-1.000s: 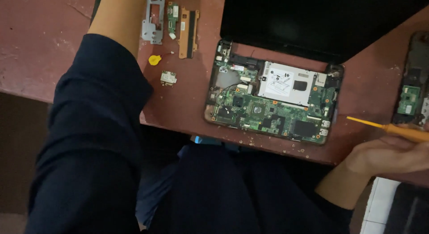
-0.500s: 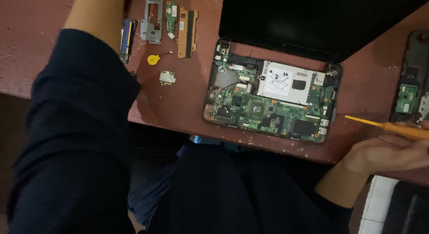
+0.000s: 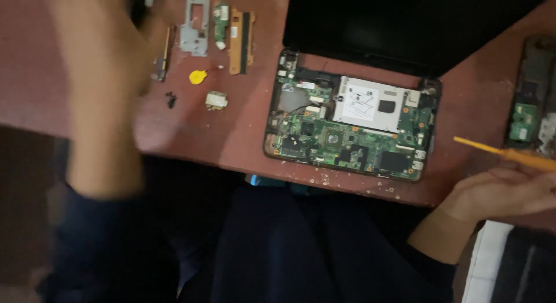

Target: Removing internal screws and small components from a laptop chassis using a manual screwdriver.

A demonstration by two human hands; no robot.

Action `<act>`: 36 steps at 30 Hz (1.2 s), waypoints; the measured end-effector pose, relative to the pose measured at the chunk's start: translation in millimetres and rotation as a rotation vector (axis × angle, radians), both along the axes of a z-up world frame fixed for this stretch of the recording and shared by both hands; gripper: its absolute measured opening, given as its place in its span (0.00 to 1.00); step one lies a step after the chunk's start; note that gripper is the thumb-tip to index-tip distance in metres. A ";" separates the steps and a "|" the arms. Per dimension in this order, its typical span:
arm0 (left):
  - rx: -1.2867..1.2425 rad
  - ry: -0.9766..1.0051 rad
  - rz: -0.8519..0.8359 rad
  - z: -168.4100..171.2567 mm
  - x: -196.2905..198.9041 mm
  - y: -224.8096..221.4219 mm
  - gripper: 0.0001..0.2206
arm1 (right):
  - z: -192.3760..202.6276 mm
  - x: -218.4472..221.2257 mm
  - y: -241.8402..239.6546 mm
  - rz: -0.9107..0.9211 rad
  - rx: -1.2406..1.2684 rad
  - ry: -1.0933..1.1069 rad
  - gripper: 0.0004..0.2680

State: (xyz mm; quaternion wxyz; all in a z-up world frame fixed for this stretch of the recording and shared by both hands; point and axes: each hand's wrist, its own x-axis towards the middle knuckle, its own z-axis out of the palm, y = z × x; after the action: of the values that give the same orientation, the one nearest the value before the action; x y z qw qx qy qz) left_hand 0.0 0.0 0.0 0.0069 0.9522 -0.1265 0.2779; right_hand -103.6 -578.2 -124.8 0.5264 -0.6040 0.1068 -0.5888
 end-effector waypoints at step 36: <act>-0.486 0.512 -0.527 -67.1 -83.9 -157.5 0.45 | 67.0 9.2 80.9 0.573 -0.440 0.148 0.14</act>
State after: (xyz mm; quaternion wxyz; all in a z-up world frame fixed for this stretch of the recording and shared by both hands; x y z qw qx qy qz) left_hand -83.9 -157.5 -67.1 0.3323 0.8964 -0.2901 0.0435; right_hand -94.4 -497.3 -57.8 0.5185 -0.7490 -0.1580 -0.3811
